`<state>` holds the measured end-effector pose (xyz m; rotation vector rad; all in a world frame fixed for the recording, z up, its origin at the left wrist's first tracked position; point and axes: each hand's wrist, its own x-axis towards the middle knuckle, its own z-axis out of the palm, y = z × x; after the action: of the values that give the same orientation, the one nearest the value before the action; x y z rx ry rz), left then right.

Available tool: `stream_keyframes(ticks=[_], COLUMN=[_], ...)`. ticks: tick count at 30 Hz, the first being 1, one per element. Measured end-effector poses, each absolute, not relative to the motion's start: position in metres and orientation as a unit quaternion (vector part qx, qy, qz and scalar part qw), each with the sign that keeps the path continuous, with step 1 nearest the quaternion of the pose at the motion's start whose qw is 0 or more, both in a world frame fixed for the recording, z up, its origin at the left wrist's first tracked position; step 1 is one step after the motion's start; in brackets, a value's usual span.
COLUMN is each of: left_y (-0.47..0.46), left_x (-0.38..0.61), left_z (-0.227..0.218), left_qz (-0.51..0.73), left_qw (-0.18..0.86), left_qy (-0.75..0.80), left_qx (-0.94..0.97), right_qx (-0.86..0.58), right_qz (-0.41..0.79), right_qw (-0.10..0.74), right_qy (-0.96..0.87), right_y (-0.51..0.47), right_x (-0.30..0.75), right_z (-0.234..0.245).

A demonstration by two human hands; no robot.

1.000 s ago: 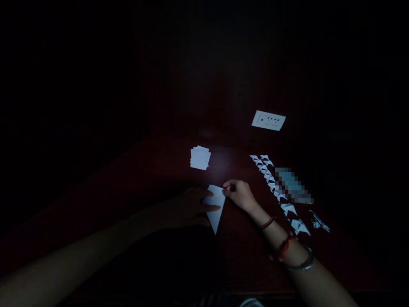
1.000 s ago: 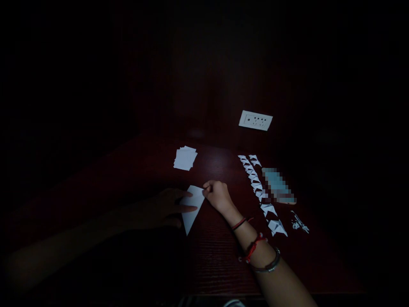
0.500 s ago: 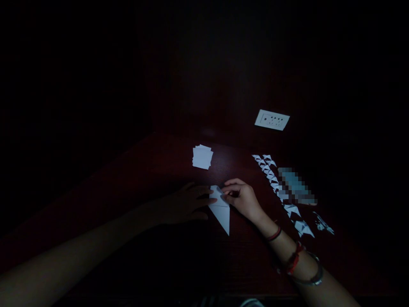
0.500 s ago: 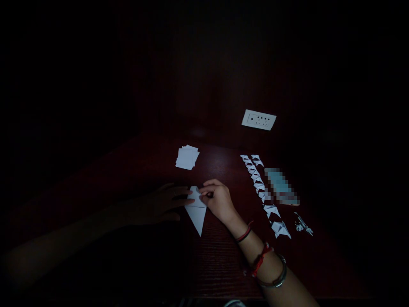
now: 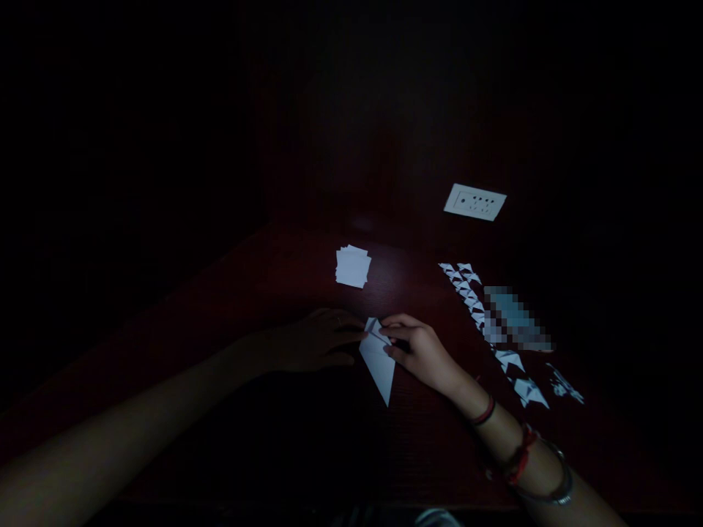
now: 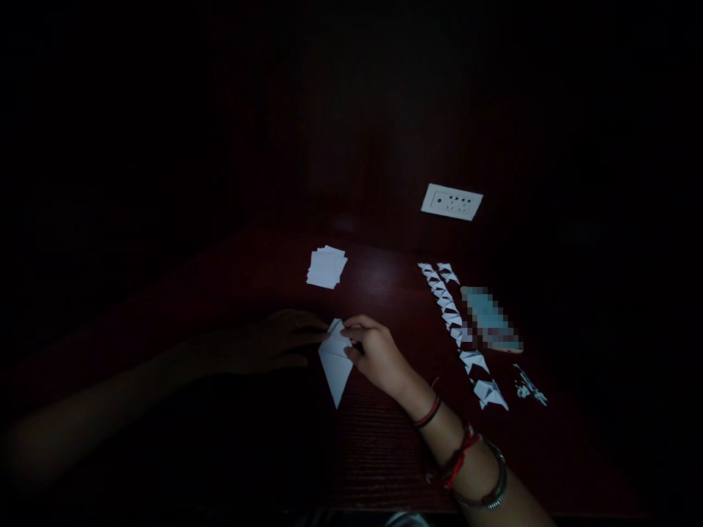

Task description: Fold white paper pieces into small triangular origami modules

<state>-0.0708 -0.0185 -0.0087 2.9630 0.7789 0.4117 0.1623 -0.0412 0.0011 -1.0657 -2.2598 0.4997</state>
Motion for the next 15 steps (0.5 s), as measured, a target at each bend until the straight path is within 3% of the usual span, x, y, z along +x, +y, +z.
stream_keyframes(ticks=[15], left_y=[-0.024], left_x=[-0.047], left_z=[-0.01], left_qz=[0.232], left_qw=[0.114], left_qy=[0.393], left_qx=[0.883], right_qx=[-0.318], right_qz=[0.126], right_qw=[0.204], right_qy=[-0.917], right_y=[-0.06], right_x=[0.156], right_z=[0.013])
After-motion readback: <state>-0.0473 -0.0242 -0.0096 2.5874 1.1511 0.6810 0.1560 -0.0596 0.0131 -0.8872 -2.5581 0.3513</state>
